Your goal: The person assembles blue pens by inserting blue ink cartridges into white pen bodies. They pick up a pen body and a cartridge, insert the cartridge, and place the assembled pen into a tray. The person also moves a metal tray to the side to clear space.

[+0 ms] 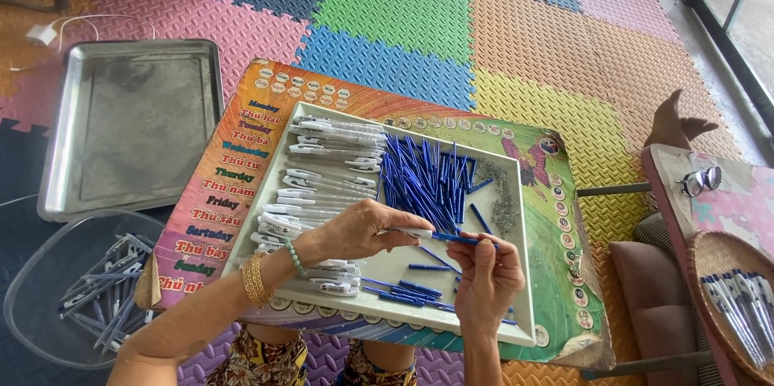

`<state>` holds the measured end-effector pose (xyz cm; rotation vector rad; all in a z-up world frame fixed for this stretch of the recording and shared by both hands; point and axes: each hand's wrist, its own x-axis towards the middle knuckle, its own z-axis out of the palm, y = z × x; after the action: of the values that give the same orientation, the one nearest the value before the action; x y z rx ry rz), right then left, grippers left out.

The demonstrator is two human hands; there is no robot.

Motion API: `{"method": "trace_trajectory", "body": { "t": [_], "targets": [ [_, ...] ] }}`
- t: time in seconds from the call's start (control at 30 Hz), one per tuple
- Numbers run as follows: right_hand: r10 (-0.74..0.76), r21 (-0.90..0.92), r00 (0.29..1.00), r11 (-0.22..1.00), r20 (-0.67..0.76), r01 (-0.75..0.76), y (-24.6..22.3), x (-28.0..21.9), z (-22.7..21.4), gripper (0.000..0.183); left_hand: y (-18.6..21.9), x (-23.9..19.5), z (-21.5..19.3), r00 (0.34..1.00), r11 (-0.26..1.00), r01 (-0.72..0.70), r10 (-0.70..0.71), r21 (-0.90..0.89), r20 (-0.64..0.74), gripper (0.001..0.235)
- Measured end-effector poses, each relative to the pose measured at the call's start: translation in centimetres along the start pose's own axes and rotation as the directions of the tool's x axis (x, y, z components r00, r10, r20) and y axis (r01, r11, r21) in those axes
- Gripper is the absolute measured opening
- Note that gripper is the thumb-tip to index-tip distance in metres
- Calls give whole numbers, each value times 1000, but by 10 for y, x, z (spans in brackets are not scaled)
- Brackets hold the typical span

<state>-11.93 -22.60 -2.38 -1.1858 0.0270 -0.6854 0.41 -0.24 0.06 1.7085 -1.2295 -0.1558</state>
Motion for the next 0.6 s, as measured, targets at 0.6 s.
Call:
{"method": "trace_trajectory", "body": {
  "t": [0.6],
  "targets": [
    [30,-79,998,997,47,-27,8,-7,10,19,-1,1,9,1000,998,26,-25,-61,5,37]
  ]
}}
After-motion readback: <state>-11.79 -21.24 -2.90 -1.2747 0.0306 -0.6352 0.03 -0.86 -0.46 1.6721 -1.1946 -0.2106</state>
